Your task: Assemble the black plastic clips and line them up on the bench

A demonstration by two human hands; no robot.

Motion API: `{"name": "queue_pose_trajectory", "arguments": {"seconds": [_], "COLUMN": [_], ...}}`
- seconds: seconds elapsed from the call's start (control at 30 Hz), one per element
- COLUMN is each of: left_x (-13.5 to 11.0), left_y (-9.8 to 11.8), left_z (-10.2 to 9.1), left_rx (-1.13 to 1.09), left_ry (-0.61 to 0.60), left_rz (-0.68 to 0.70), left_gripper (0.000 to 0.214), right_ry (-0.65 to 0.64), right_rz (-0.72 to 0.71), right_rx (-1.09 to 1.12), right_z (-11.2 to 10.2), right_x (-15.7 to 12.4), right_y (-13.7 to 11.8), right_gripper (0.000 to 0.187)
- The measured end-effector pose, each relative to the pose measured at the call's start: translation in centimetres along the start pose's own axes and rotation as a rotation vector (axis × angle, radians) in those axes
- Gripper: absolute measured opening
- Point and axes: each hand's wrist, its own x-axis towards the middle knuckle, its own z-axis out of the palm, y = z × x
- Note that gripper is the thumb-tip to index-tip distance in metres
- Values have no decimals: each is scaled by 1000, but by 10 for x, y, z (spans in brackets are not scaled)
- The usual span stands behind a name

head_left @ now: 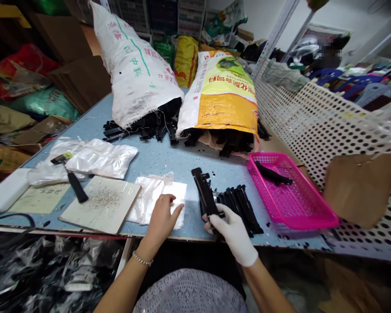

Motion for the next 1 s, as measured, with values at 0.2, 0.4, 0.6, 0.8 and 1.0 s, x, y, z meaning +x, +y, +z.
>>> {"name": "queue_pose_trajectory", "arguments": {"seconds": [0.2,0.4,0.6,0.8,1.0], "left_x": [15,18,10,9,9], "left_y": [-24,-30,-33,-36,-24], "left_z": [-19,-28,-31,-38,-52], "left_rx": [249,195,241,345,442], "left_ry": [-69,-29,5,-80,-89], "left_rz": [87,53,185,292,346], "left_gripper": [19,17,17,47,67], "right_ry": [-236,-342,-347,-469,-447], "right_rz": [173,563,879,773,925], "right_rx": [414,840,1059,1187,1040], "right_z": [-8,14,32,28,44], "right_x": [-13,-16,-9,-11,0], "right_y": [10,26,41,47,51], "right_gripper": [30,45,44,50,47]}}
